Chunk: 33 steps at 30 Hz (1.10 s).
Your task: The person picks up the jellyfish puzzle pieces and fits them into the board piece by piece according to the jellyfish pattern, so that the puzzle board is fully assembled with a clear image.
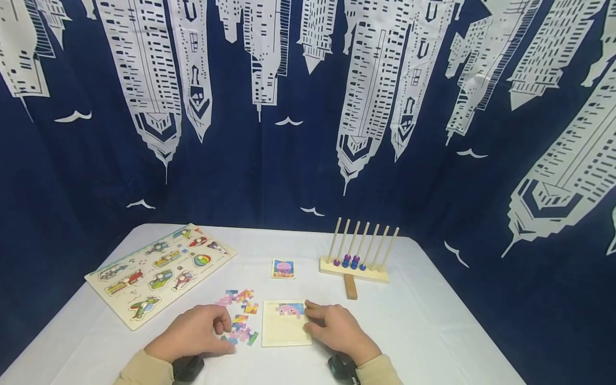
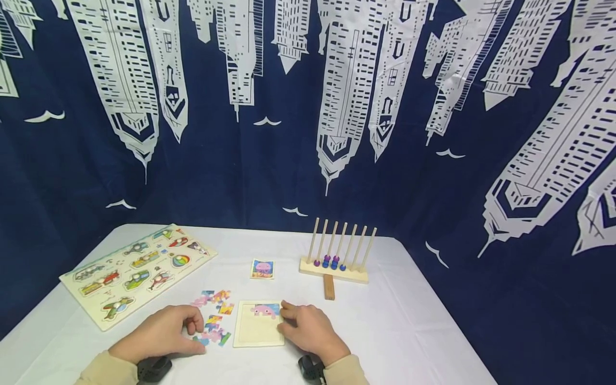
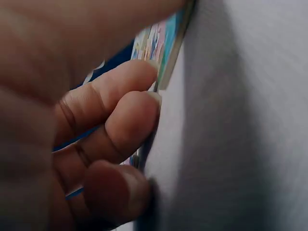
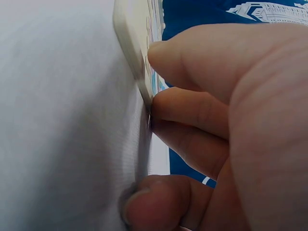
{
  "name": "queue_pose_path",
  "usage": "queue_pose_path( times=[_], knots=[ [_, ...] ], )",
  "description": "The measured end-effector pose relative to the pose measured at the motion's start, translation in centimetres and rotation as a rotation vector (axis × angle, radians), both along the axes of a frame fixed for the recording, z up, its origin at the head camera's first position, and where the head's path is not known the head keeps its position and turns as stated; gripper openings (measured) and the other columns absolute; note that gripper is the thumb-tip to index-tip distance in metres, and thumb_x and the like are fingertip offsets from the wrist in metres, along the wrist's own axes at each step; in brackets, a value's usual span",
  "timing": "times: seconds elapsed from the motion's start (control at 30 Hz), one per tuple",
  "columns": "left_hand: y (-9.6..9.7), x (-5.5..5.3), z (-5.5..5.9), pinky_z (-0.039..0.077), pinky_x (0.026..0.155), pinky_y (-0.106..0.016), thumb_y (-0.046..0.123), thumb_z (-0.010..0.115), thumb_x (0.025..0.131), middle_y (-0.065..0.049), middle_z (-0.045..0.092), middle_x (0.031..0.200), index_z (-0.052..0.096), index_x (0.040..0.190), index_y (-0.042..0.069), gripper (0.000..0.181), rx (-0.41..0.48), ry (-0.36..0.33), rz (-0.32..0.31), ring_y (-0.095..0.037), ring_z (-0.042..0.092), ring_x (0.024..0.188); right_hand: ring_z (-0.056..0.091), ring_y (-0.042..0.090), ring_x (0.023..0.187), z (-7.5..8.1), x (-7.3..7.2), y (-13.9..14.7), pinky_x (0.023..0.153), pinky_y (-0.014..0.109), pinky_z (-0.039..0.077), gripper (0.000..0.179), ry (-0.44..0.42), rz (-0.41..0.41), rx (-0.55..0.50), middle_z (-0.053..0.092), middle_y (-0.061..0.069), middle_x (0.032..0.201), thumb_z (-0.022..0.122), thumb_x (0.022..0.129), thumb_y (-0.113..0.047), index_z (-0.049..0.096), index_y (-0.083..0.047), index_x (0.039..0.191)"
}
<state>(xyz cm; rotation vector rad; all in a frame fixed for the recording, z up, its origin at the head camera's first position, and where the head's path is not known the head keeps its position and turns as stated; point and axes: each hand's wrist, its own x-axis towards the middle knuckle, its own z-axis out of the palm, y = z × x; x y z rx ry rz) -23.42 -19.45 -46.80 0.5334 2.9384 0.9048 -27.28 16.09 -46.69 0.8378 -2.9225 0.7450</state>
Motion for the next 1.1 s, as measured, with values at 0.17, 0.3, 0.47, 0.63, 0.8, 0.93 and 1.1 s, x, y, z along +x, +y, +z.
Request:
queue_pose_path(
  times=[0.17,0.3,0.47,0.63,0.8,0.93,1.1],
  knots=[
    [-0.4,-0.42,-0.14,0.047,0.071,-0.029,0.043,0.086,0.08,0.019,0.059,0.082,0.07,0.087,0.037,0.018,0.003,0.032,0.077,-0.002,0.054,0.076,0.062,0.03,0.129,0.08,0.03,-0.01,0.104,0.052,0.05,0.04,-0.004,0.008,-0.016,0.065,0.0,0.141,0.073,0.094,-0.032,0.073,-0.008,0.127],
    [-0.32,-0.69,-0.06,0.05,0.081,-0.037,0.037,0.085,0.082,0.018,0.06,0.087,0.072,0.09,0.038,0.015,-0.01,0.029,0.166,-0.005,0.056,0.083,0.062,0.029,0.13,-0.07,-0.04,0.1,0.104,0.051,0.05,0.041,-0.002,0.006,-0.01,0.065,0.0,0.141,0.072,0.095,-0.033,0.073,-0.009,0.128],
    [-0.01,-0.79,-0.2,0.046,0.077,-0.035,0.046,0.09,0.073,0.014,0.058,0.087,0.07,0.092,0.034,0.031,-0.008,0.009,0.209,-0.008,0.053,0.08,0.061,0.029,0.13,-0.18,-0.09,0.13,0.104,0.051,0.05,0.041,-0.006,0.004,-0.011,0.065,-0.001,0.141,0.072,0.094,-0.034,0.073,-0.01,0.128],
    [0.12,-0.65,-0.3,0.042,0.07,-0.032,0.05,0.091,0.071,0.013,0.055,0.086,0.066,0.094,0.031,0.039,-0.023,0.043,0.222,-0.008,0.05,0.076,0.062,0.03,0.13,-0.13,-0.11,0.15,0.104,0.052,0.05,0.041,-0.001,0.003,-0.005,0.065,-0.001,0.141,0.073,0.094,-0.034,0.073,-0.01,0.127],
    [0.18,-0.59,-0.33,0.046,0.075,-0.034,0.044,0.09,0.074,0.015,0.057,0.087,0.065,0.087,0.035,0.029,-0.037,0.053,0.204,-0.006,0.053,0.08,0.062,0.03,0.13,-0.04,-0.11,0.13,0.105,0.052,0.049,0.041,0.001,0.0,-0.003,0.065,-0.001,0.141,0.072,0.094,-0.034,0.073,-0.01,0.127],
    [0.27,-0.52,-0.2,0.05,0.081,-0.038,0.035,0.09,0.076,0.015,0.06,0.091,0.065,0.087,0.033,0.027,-0.027,0.053,0.177,-0.006,0.057,0.086,0.062,0.029,0.13,-0.07,-0.08,0.11,0.105,0.052,0.049,0.041,-0.005,-0.003,-0.002,0.065,-0.001,0.141,0.072,0.094,-0.034,0.073,-0.01,0.128],
    [0.37,-0.43,0.06,0.051,0.082,-0.037,0.025,0.09,0.075,0.016,0.062,0.088,0.063,0.089,0.029,0.031,-0.018,0.057,0.173,-0.005,0.057,0.085,0.062,0.03,0.13,-0.09,-0.08,0.04,0.105,0.052,0.049,0.041,-0.004,-0.002,0.001,0.064,-0.001,0.141,0.072,0.095,-0.035,0.073,-0.01,0.127]
  ],
)
